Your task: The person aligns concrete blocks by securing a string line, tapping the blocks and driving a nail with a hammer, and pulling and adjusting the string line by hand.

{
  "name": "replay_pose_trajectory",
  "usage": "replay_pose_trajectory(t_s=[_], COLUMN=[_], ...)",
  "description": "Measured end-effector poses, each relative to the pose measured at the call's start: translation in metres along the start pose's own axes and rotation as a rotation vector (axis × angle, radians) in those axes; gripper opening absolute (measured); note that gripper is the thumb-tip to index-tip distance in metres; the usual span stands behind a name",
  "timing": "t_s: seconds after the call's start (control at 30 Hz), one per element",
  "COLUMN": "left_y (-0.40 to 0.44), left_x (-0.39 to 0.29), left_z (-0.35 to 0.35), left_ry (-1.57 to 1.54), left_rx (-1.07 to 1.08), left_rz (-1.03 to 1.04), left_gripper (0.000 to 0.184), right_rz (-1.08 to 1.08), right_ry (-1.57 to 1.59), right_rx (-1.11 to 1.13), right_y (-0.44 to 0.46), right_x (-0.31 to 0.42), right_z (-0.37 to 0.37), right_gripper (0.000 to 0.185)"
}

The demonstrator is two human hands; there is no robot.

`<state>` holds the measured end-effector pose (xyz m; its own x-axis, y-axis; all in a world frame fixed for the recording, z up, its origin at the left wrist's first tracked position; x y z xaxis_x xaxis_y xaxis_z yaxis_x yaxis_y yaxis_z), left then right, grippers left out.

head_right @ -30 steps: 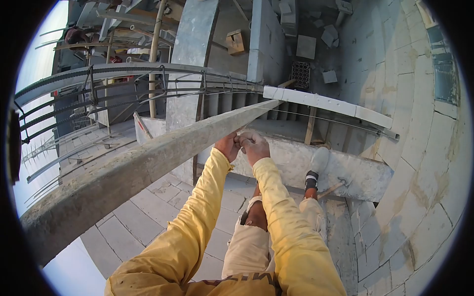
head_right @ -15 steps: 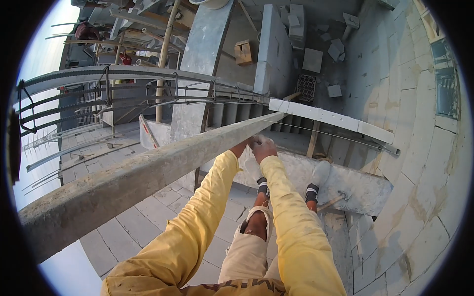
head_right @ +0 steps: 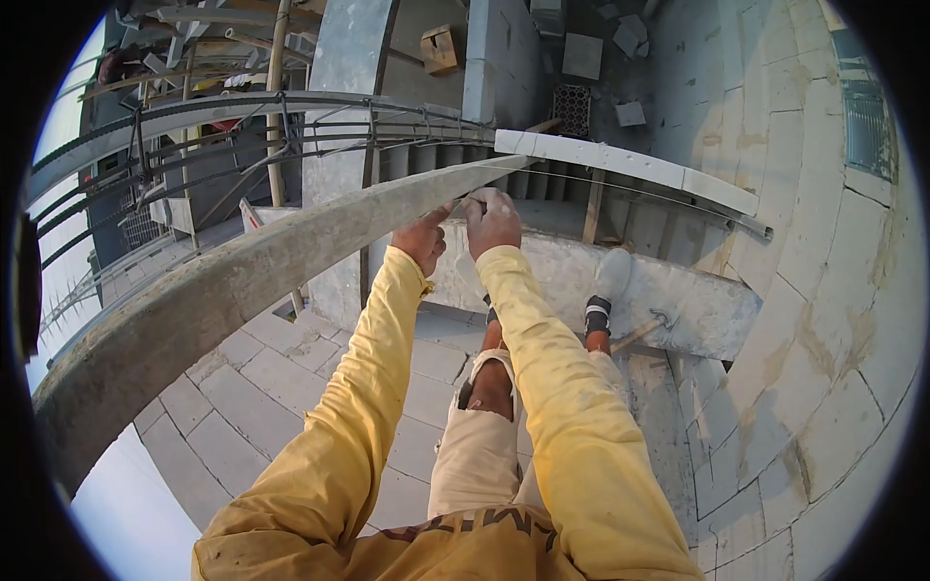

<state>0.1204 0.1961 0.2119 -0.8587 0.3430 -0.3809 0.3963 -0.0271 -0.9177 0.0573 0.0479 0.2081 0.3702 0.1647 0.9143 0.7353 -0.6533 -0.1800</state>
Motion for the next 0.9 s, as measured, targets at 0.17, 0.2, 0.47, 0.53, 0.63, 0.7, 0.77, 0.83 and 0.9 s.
replay_pose_trajectory(t_s=[0.17,0.2,0.47,0.53,0.63,0.7,0.77,0.83,0.9], left_y=[-0.003,-0.004,0.003,-0.012,0.022,0.025,0.020,0.017,0.015], left_x=[0.016,0.016,0.021,0.011,0.025,0.023,0.016,0.011,0.005], left_z=[0.006,0.007,0.008,0.010,-0.007,-0.013,-0.015,-0.017,-0.018], left_ry=[-0.425,-0.443,-0.411,-0.329,-0.290,-0.263,-0.210,-0.135,-0.069], left_rx=[0.241,0.257,0.432,0.356,0.386,0.427,0.401,0.311,0.239], left_rz=[0.015,0.022,0.097,0.132,0.139,0.143,0.131,0.100,0.085], left_gripper=[0.009,0.009,0.018,0.019,0.016,0.018,0.020,0.022,0.025], right_rz=[0.025,-0.027,0.004,0.087,0.261,0.433,0.645,0.720,0.800], right_ry=[0.116,0.119,0.087,0.101,0.375,0.655,0.941,1.084,1.225], right_rx=[-0.052,-0.040,0.052,0.030,0.080,0.074,-0.006,-0.022,-0.046], right_y=[-0.019,-0.023,-0.019,-0.017,-0.017,-0.026,-0.041,-0.052,-0.061], right_x=[0.026,0.032,0.045,0.040,0.028,0.016,-0.001,-0.010,-0.015], right_z=[-0.022,-0.021,-0.005,0.002,0.011,0.021,0.033,0.033,0.033], right_gripper=[0.013,0.014,0.030,0.029,0.025,0.022,0.018,0.014,0.010])
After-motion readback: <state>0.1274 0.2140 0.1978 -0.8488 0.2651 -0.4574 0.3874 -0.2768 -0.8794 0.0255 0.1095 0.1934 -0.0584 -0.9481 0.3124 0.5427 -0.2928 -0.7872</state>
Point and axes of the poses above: each hand's wrist, its own y-axis towards the middle knuckle, its own z-axis out of the palm, x = y × z, the point moved 9 cm from there along y, towards the middle knuckle, and after that the axes turned 8 degrees about -z, right-handed, at the moved point
